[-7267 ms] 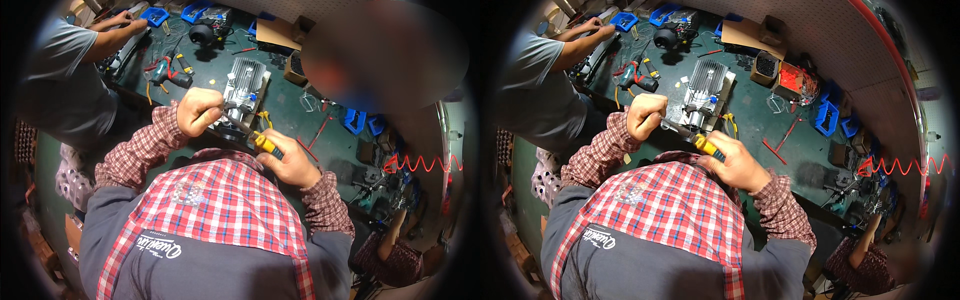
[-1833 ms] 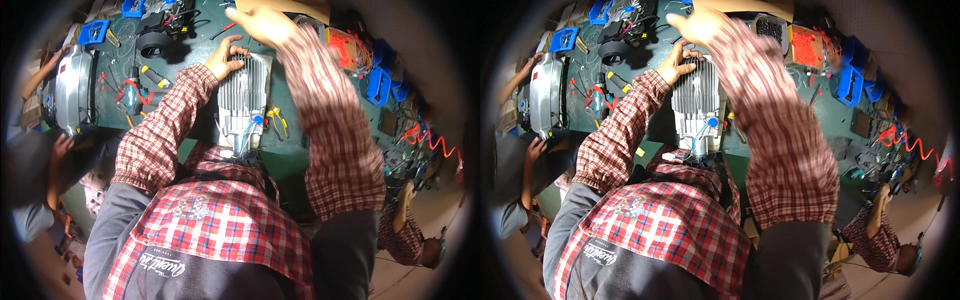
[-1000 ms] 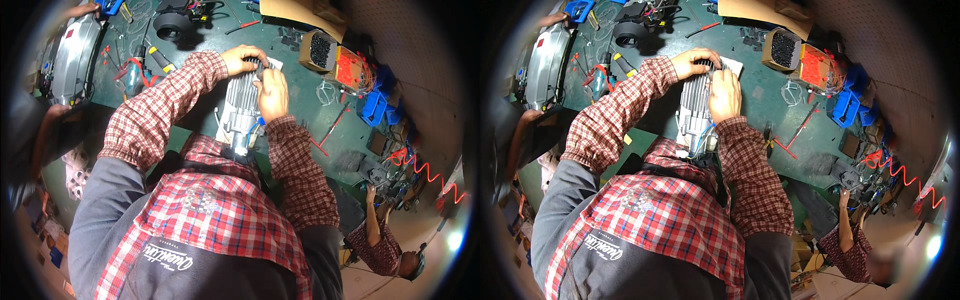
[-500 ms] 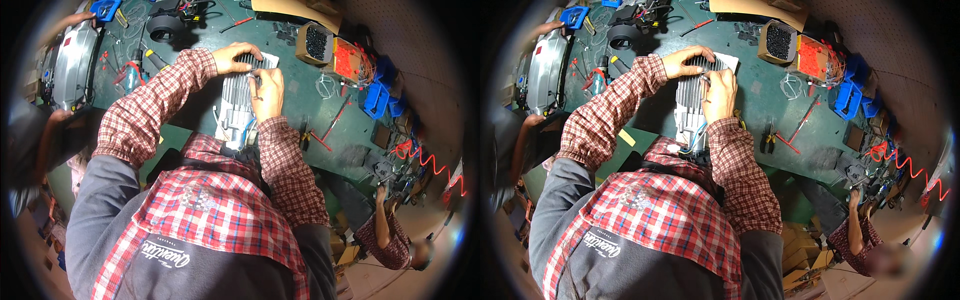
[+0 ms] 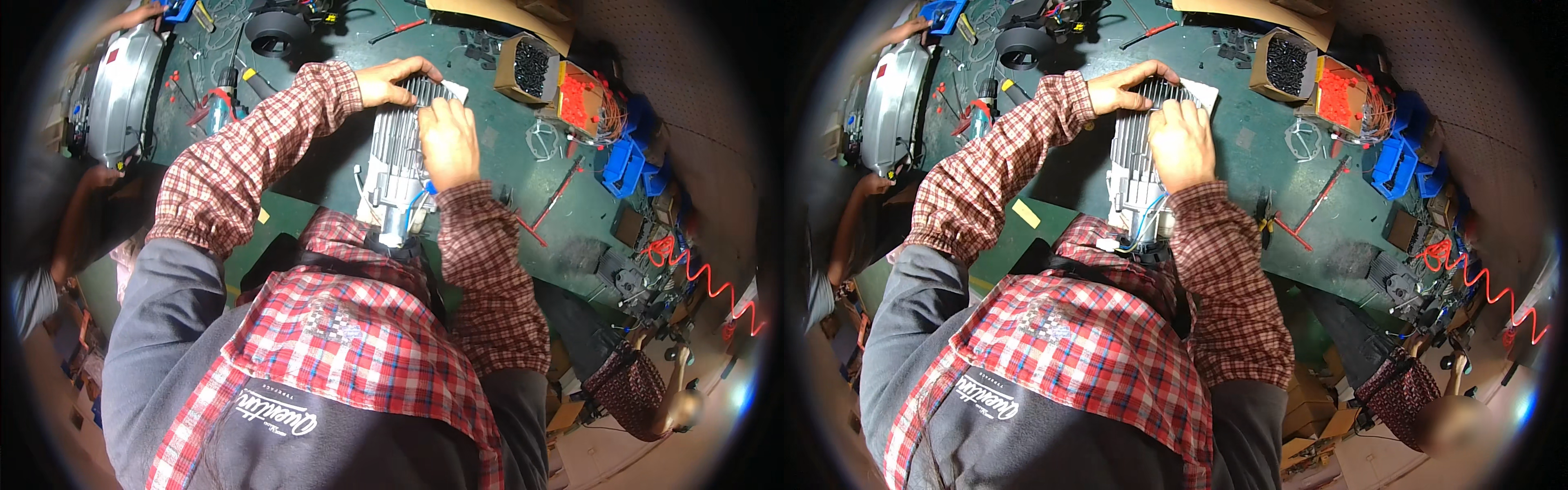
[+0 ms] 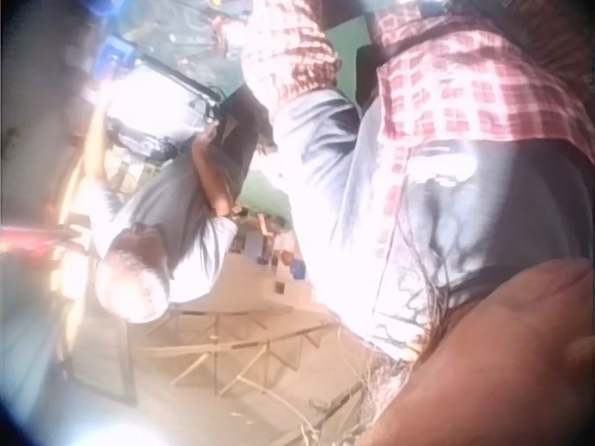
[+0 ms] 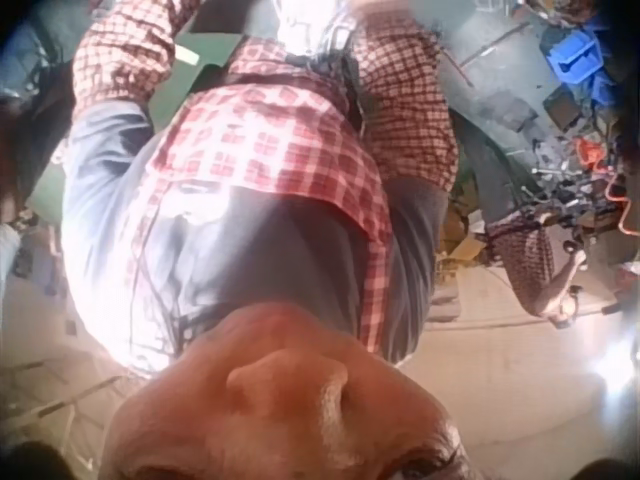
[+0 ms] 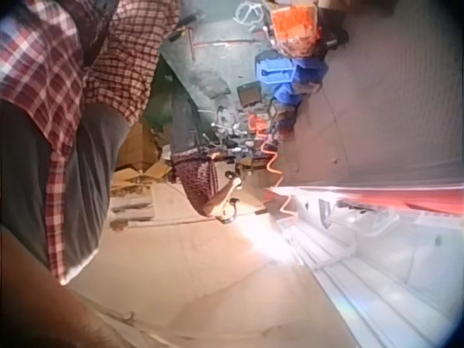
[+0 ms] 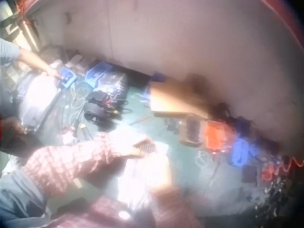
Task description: The person assembles an electronic device on a workbench, using pliers to strip wires and a power drill to fasten components. They connect wires to a small circuit board and secure it to a metal heatsink, then place the assembly into a cardboard box.
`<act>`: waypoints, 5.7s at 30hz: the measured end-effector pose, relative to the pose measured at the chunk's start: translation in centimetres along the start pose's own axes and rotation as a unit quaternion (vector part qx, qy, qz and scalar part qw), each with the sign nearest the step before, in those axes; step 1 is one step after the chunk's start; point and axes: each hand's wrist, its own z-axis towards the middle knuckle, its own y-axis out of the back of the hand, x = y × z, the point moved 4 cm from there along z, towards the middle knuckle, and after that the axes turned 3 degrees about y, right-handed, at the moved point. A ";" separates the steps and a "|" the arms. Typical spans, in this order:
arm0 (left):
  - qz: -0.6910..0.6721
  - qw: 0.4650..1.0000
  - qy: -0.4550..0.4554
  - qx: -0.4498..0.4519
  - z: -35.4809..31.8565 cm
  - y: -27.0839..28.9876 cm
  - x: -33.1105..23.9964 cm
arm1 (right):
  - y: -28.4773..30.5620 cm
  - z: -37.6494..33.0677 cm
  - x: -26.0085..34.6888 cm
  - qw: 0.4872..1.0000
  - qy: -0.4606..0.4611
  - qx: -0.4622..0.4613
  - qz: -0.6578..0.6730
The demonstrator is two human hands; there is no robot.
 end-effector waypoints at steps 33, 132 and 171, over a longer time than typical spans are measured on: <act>0.240 0.971 0.015 -0.014 -0.1 -0.8 -2.1 | -1.1 -1.3 -1.8 0.955 -0.249 -0.025 0.159; 0.390 0.907 0.090 -0.135 -0.1 -5.1 -3.0 | -3.2 -9.9 0.6 0.823 -0.407 -0.010 0.395; 0.426 0.889 0.129 -0.112 -0.7 -5.7 -3.6 | -1.4 -25.8 -10.9 0.821 -0.566 0.043 -0.064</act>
